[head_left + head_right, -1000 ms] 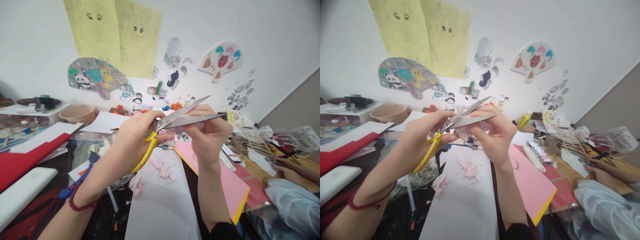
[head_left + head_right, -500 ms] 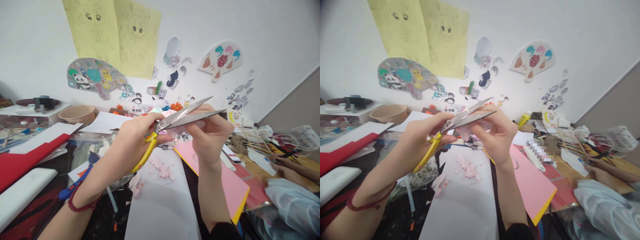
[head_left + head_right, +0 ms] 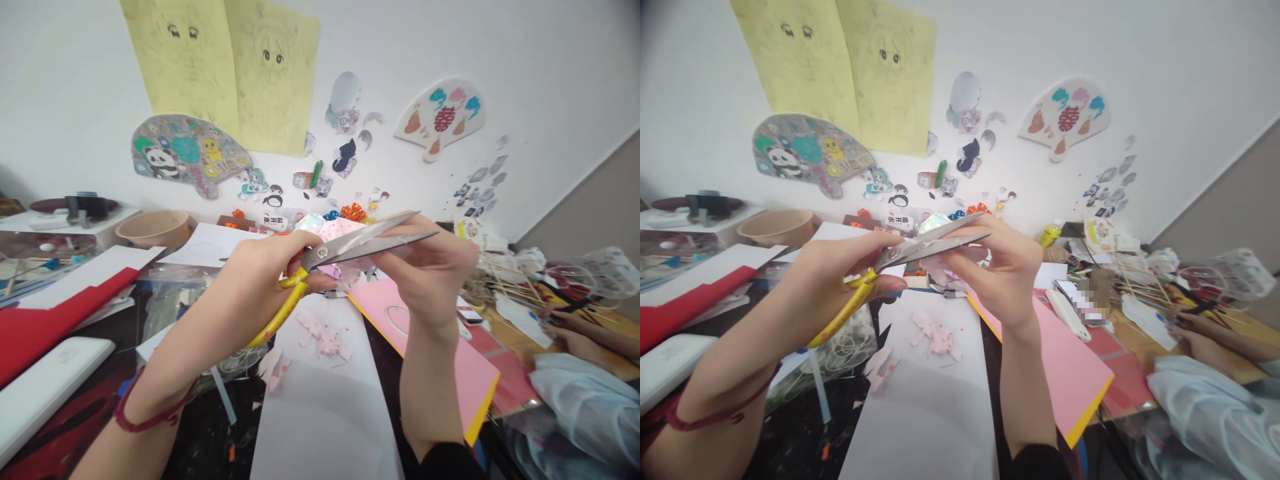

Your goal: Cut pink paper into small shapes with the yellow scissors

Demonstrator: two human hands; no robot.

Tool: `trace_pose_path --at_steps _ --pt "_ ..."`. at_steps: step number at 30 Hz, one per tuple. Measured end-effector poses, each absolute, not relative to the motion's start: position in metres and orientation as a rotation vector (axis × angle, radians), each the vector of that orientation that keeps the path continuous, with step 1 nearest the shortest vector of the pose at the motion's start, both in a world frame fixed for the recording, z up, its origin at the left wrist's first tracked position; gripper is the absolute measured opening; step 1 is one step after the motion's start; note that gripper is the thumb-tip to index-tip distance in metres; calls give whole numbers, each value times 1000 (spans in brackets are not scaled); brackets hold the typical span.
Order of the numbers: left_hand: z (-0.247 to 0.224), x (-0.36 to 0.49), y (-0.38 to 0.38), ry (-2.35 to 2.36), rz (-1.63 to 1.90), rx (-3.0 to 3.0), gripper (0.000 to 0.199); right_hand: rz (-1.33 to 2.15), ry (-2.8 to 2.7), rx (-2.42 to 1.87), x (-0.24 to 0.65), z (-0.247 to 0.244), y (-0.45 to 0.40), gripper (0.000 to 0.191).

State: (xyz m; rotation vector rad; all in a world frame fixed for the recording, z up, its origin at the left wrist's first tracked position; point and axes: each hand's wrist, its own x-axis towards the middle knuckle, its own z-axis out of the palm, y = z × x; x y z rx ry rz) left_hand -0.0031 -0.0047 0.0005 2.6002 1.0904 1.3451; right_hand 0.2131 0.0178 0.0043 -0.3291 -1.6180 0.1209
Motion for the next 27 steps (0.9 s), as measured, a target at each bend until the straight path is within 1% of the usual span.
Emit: trace_pose_path --at_steps 4,7,10,13,14,16,17,20,21,24,25,27 --pt "2 -6 -5 1090 1288 2594 17 127 -1636 -397 214 6 14 19" --pt "3 -7 -4 1069 1292 2517 20 132 -1635 -452 215 6 12 16" --pt "3 -3 0 1007 1427 2274 29 202 -1630 -498 213 6 13 15" --pt "0 10 2 856 1550 1913 35 360 -1579 -534 206 4 16 9" --pt "-1 15 1 844 1555 1787 34 411 -1556 -533 203 2 17 8" --pt "-4 24 1 744 1546 1602 42 500 -1525 -513 197 0 19 7" --pt "-5 28 0 719 1543 1554 42 531 -1517 -502 194 -2 20 7" --pt "-7 32 0 679 1589 1539 38 590 -1536 -541 193 -3 21 5" --pt "-7 32 0 681 1615 1558 37 614 -1560 -581 194 -2 21 7" --pt "-8 28 2 735 1711 1631 37 728 -1658 -687 205 0 22 26" --pt "-8 27 2 763 1746 1662 36 763 -1695 -699 208 0 22 25" --pt "-10 26 3 806 1797 1720 35 787 -1753 -729 214 1 22 10"
